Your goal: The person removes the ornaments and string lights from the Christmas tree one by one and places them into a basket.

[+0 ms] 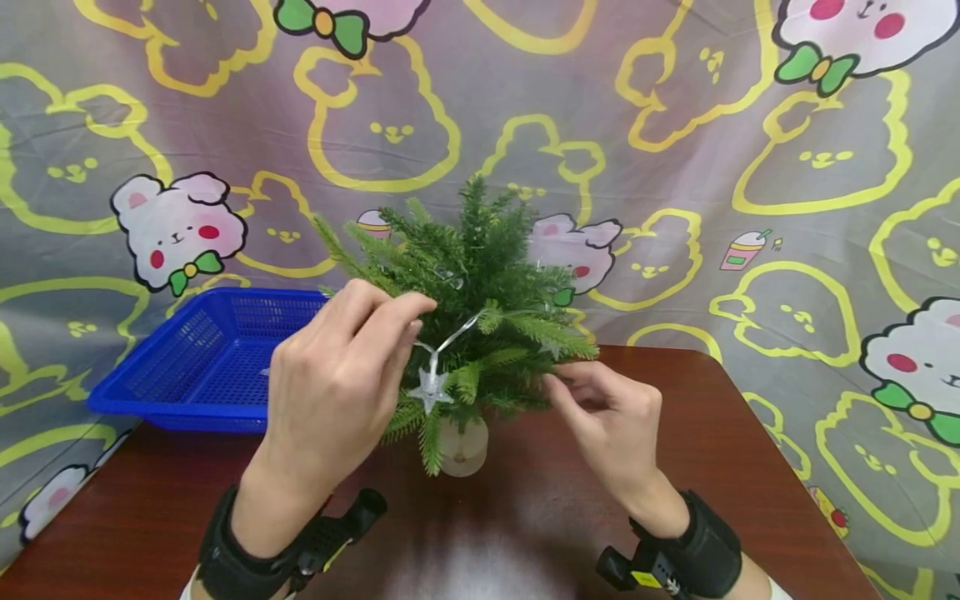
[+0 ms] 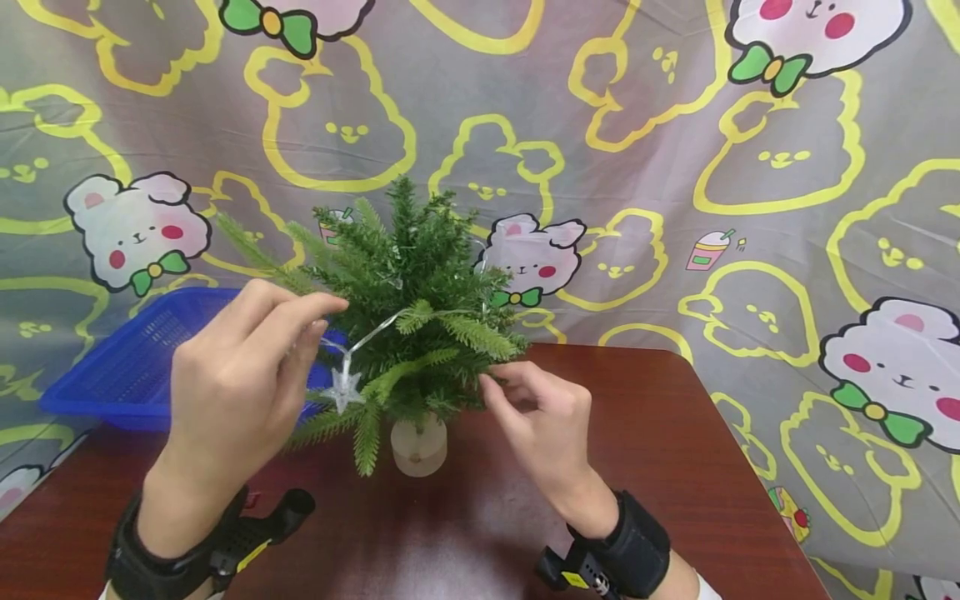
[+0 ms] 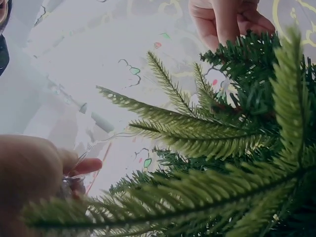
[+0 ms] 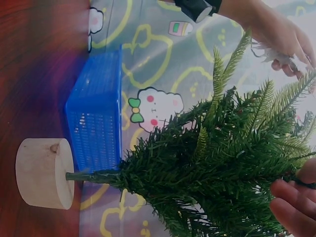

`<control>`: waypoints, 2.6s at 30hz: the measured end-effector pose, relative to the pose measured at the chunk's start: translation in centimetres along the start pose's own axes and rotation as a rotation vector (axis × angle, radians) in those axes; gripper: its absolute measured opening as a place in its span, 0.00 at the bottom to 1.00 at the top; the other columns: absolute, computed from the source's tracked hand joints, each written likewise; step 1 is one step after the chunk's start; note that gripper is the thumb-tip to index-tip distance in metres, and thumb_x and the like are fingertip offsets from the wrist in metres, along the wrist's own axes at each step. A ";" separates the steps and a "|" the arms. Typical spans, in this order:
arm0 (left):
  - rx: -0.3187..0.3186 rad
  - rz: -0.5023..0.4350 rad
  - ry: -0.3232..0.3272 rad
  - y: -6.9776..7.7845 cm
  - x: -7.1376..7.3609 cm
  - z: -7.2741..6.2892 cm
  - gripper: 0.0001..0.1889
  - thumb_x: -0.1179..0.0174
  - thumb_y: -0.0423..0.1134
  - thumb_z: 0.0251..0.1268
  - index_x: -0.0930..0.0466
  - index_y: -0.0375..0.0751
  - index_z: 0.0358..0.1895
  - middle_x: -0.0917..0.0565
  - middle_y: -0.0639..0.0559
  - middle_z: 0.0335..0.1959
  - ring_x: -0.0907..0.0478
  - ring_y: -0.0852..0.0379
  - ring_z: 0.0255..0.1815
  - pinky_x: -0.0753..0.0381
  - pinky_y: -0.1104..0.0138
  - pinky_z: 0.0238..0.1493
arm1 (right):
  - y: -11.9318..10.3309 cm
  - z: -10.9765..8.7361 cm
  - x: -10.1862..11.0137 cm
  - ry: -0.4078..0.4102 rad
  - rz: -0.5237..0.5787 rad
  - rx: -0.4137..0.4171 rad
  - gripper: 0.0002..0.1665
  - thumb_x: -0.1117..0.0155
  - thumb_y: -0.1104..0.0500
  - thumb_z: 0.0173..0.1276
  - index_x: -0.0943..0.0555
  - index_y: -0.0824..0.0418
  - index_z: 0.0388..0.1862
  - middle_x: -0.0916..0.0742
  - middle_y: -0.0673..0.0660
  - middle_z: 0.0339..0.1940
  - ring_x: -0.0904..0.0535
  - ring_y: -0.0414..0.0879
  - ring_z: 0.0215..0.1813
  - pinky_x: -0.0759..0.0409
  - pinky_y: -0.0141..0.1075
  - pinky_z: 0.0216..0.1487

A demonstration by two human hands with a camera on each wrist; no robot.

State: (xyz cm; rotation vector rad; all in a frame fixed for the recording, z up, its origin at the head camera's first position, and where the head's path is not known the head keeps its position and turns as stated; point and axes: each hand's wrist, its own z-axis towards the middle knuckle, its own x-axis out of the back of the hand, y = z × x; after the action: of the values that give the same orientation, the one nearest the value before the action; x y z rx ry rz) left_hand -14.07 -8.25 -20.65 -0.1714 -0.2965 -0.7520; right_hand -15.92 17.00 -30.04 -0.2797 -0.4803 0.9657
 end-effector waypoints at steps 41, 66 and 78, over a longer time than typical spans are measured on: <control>0.031 0.119 -0.084 0.5 -0.2 -0.4 0.10 0.40 0.32 0.55 0.29 0.43 0.20 0.29 0.55 0.12 0.38 0.58 0.14 0.45 0.68 0.12 | -1.0 0.0 -0.1 -0.056 0.030 0.163 0.06 0.24 0.60 0.58 0.12 0.59 0.35 0.11 0.52 0.22 0.16 0.36 0.20 0.19 0.25 0.27; 0.072 0.083 -0.203 0.7 -0.9 -0.3 0.07 0.43 0.31 0.65 0.20 0.37 0.44 0.23 0.47 0.29 0.27 0.54 0.22 0.28 0.63 0.17 | 3.5 1.7 3.6 -0.123 -0.032 0.026 0.22 0.25 0.71 0.53 0.13 0.56 0.48 0.11 0.53 0.42 0.14 0.37 0.40 0.17 0.25 0.37; 0.095 0.046 -0.164 1.0 -1.1 -0.2 0.16 0.47 0.49 0.75 0.16 0.43 0.36 0.29 0.52 0.23 0.37 0.59 0.17 0.38 0.67 0.16 | 3.8 1.2 2.6 -0.214 -0.047 0.088 0.25 0.24 0.69 0.53 0.14 0.56 0.51 0.10 0.53 0.48 0.13 0.40 0.46 0.17 0.26 0.43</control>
State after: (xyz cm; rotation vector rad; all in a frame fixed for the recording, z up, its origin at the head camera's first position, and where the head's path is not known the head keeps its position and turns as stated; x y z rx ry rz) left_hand -14.07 -6.87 -21.28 -0.1499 -0.4816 -0.6775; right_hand -18.06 21.27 -30.01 -0.0849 -0.6346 0.9724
